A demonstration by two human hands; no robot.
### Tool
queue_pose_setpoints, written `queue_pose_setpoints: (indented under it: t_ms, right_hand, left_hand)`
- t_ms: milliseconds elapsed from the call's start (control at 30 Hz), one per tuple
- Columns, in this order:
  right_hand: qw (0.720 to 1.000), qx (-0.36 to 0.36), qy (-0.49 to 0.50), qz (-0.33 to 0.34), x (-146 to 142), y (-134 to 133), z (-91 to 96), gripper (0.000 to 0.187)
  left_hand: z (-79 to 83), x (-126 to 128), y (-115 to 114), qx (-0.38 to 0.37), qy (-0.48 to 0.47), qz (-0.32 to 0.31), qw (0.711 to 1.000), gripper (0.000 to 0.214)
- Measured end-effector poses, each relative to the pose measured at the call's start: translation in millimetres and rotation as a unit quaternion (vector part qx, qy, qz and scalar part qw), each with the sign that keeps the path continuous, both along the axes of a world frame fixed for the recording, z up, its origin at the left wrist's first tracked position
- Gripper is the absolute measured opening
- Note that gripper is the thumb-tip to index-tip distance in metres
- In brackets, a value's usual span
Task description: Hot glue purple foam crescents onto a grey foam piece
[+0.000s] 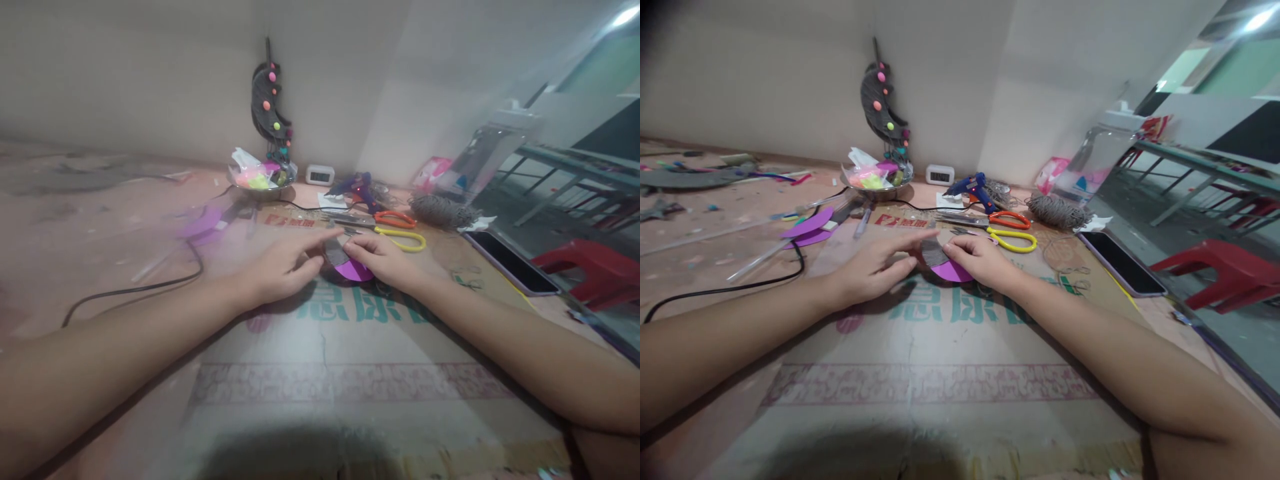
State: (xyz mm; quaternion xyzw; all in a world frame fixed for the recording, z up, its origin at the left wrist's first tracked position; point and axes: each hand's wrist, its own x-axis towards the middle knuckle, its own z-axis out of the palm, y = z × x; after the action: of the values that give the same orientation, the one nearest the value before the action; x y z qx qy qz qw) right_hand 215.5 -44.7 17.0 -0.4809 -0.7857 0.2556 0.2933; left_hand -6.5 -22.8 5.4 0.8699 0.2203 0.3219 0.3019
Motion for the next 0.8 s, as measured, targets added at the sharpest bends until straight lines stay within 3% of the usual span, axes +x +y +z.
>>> queue_pose_setpoints:
  t_ms: [100, 233, 333, 467, 600, 700, 800]
  right_hand:
    - [0.999, 0.034, -0.022, 0.019, -1, -1, -2.8, 0.035]
    - [0.991, 0.113, -0.068, 0.025, -4, -5, -4.2, 0.038]
    - [0.987, 0.154, -0.017, -0.040, -1, -4, 6.8, 0.041]
    - [0.963, 0.193, 0.075, -0.171, 20, 7, 32.6, 0.024]
    - [0.953, 0.140, 0.059, -0.263, 49, 21, 44.4, 0.018]
    - [0.966, 0.097, -0.058, -0.233, 63, 27, 36.9, 0.028]
    - [0.969, 0.093, -0.159, -0.163, 64, 28, 23.8, 0.019]
  left_hand:
    - [-1.4, 4, 3, -0.135, -0.071, 0.039, 0.988, 0.051]
    - [-4.1, 8, 9, -0.192, -0.070, 0.055, 0.977, 0.042]
    - [-1.5, 9, 8, -0.219, -0.045, 0.055, 0.973, 0.040]
    - [0.9, 8, 9, -0.274, -0.069, 0.087, 0.955, 0.039]
    - [-5.0, 5, 18, -0.329, -0.145, 0.118, 0.926, 0.030]
    - [-8.5, 4, 22, -0.352, -0.177, 0.104, 0.913, 0.032]
    - [-6.8, 4, 21, -0.352, -0.183, 0.089, 0.914, 0.039]
